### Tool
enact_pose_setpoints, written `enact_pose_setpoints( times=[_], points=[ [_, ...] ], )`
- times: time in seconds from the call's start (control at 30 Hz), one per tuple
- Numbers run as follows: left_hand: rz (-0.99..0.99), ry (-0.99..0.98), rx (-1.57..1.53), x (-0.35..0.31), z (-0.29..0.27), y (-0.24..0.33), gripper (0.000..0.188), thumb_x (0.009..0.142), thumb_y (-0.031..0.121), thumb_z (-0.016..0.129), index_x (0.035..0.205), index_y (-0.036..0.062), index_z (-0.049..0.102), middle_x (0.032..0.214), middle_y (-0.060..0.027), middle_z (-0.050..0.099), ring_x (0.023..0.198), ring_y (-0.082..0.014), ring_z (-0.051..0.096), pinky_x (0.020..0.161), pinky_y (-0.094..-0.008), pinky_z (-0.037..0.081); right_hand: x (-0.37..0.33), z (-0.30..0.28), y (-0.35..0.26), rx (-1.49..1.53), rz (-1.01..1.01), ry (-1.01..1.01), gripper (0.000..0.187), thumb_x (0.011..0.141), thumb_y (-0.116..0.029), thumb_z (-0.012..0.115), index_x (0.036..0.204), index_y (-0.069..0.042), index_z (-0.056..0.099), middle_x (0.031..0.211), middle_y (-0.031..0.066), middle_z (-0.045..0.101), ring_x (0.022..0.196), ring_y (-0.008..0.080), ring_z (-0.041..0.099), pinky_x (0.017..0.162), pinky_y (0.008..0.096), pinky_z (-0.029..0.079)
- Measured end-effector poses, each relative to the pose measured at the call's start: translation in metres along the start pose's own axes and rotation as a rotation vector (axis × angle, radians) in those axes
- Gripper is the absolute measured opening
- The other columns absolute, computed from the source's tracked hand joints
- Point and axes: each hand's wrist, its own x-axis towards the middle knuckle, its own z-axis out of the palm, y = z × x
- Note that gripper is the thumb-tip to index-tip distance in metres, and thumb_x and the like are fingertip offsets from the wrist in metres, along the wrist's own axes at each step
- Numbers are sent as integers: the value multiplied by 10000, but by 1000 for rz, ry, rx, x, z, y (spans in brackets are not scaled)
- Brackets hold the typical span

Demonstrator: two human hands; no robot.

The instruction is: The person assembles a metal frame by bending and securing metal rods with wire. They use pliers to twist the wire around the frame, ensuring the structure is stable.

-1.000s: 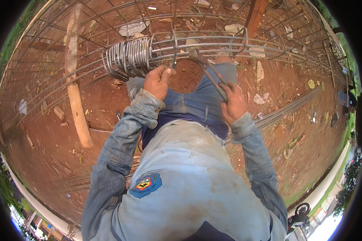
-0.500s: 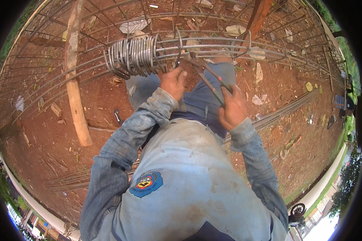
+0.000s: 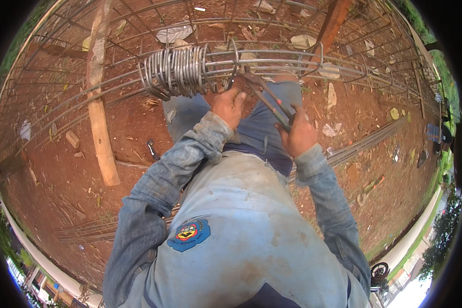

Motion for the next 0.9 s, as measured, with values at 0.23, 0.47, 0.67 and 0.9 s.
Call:
enact_pose_setpoints(
  times=[0.23,0.47,0.67,0.9],
  points=[
    [-37,-7,-138,0,3,3,283,957,229,485,865,0,624,587,-11,494,541,-84,440,502,-261,377,27,-4,7,-223,70,-125,339,804,-382,654,939,-80,582,750,176,641,704,381,628,588,477,498],
    [-97,-15,-153,1,-1,0,282,960,223,484,867,-8,617,583,4,484,528,-71,421,488,-247,359,32,19,33,435,280,-694,415,899,-442,531,912,-30,576,656,109,621,559,249,619,491,403,490],
    [-102,-5,-168,-4,-14,7,272,951,214,485,879,-10,621,589,-21,509,543,-100,463,517,-267,389,17,-1,9,1041,348,-939,515,959,-476,397,959,7,577,771,97,626,632,171,594,544,332,503],
    [-119,60,-389,-9,-17,12,284,966,231,485,895,-14,612,617,5,510,570,-64,445,531,-224,371,-21,-13,24,830,395,-495,561,950,-477,423,1148,26,570,857,94,647,772,174,632,674,298,526]
  ],
)
